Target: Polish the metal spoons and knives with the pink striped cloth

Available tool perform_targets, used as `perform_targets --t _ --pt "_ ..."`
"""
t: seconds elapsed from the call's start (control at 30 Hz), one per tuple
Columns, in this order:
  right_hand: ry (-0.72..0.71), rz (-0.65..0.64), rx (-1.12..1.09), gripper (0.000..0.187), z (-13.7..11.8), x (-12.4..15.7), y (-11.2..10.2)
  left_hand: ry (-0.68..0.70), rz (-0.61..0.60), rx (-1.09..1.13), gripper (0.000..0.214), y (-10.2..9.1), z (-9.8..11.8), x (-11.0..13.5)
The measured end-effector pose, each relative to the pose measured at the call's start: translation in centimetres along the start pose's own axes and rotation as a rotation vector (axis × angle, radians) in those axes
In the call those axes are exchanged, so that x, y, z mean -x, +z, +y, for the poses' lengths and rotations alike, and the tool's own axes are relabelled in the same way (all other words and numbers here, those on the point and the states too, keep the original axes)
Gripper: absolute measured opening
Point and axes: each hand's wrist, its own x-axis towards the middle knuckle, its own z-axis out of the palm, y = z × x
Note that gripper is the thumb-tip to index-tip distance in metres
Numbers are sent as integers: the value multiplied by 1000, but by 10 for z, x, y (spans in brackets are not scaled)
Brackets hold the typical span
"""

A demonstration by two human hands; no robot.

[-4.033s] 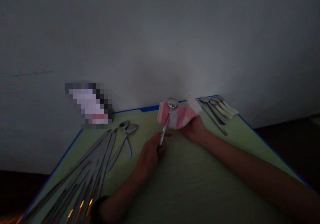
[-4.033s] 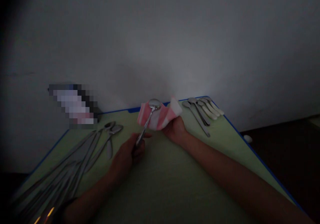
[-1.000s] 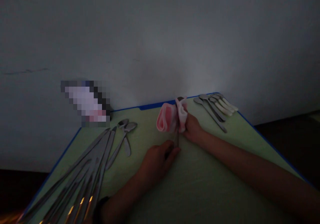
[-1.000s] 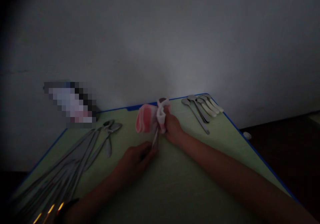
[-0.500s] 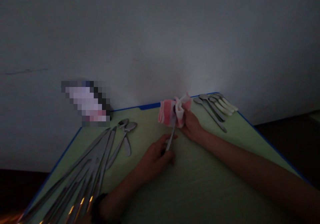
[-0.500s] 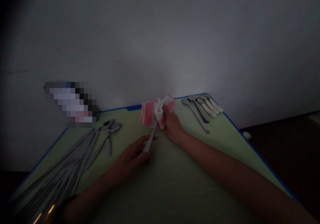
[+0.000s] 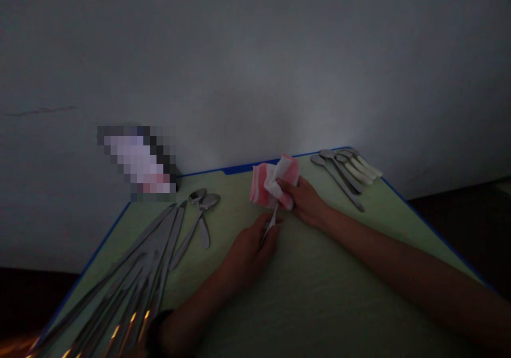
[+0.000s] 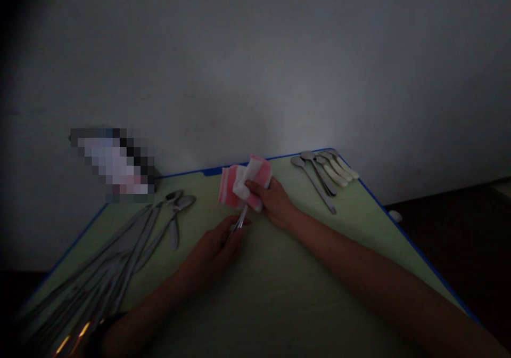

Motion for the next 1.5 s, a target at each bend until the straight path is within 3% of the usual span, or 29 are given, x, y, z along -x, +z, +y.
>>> perform_targets --t 0.2,0.4,0.53,0.7,1.23,1.5 --pt "56 26 -31 22 -4 0 3 -4 -6 15 33 0 0 0" --pt "180 58 -240 20 -9 -3 3 -21 3 58 33 0 1 0" --pt "140 32 -119 14 -3 -4 -2 -23 -8 89 33 0 2 0" --pt "54 -89 -34 21 0 -2 -4 -3 -18 103 32 1 2 0" --pt "26 25 -186 23 -4 -2 3 -6 -35 48 32 1 2 0" --pt "77 -59 -137 19 -4 -1 -1 -3 -48 83 32 1 2 0"
